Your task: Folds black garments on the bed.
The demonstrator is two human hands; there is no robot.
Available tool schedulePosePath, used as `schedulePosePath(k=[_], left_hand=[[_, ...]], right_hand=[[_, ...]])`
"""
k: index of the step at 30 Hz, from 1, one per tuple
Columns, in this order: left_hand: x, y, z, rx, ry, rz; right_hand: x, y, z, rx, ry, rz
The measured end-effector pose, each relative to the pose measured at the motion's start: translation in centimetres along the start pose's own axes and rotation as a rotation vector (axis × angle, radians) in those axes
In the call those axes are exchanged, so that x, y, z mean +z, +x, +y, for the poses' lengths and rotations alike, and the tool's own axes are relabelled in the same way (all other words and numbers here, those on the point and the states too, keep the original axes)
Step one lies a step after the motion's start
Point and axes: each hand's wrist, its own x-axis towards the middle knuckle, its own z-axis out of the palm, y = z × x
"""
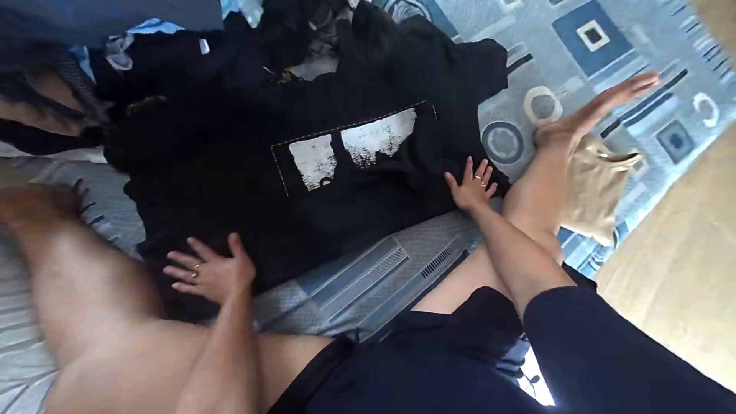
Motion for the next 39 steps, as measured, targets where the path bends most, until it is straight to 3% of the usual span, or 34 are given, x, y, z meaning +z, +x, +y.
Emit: schedulePosePath(k=[4, 7, 9, 11, 15, 17, 19, 21, 24, 27, 30, 33, 35, 39], left_hand=[[-0.8, 1.5, -0.8, -0.129, -0.007, 0.063], [-1.0, 1.0, 0.1, -0.065, -0.032, 0.093], [-1.8, -1.1, 2.6, 0.214, -0.079, 0.105], [-1.3, -4.3, 6.8, 0.603, -0.139, -0.014], [3.7, -11.0, 17.3, 1.231, -0.177, -0.281], [5.5, -11.9, 21.7, 1.354, -0.175, -0.403], [6.1, -11.5, 24.7, 1.316, -0.193, -0.459], [5.4, -10.7, 27.0, 1.167, -0.250, -0.435], [4.3, -9.3, 29.5, 1.002, -0.357, -0.248], [3.6, -6.7, 31.6, 0.910, -0.513, -0.347], [3.6, -4.7, 33.3, 0.409, -0.817, -0.613], [4.2, -3.1, 33.7, 0.047, -0.912, -0.617], [3.7, -3.1, 33.7, 0.046, -0.944, -0.674], [2.4, -3.2, 33.2, 0.249, -0.956, -0.861]], right_hand=[[-0.4, 1.7, 0.8, 0.116, 0.070, 0.095], [-1.6, 1.8, 0.0, 0.134, 0.029, 0.163], [-3.3, 1.1, -1.9, -0.020, -0.009, 0.194], [-4.5, 0.3, -3.6, -0.168, -0.015, 0.089], [-4.3, -0.5, -6.7, -0.159, -0.054, -0.236], [-3.7, 0.3, -7.0, -0.138, 0.042, -0.254], [-3.1, 1.8, -6.4, -0.157, 0.238, -0.286], [-3.1, 3.0, -6.1, -0.207, 0.440, -0.387], [-5.0, 3.5, -6.7, -0.399, 0.766, -0.502], [-6.4, 4.9, -7.6, -0.479, 0.906, -0.263], [-5.7, 7.0, -7.6, -0.364, 0.816, -0.020], [-4.4, 8.3, -7.9, -0.309, 0.678, -0.046], [-3.4, 8.9, -8.5, -0.293, 0.509, -0.046], [-4.6, 9.6, -10.2, -0.254, 0.231, -0.090]])
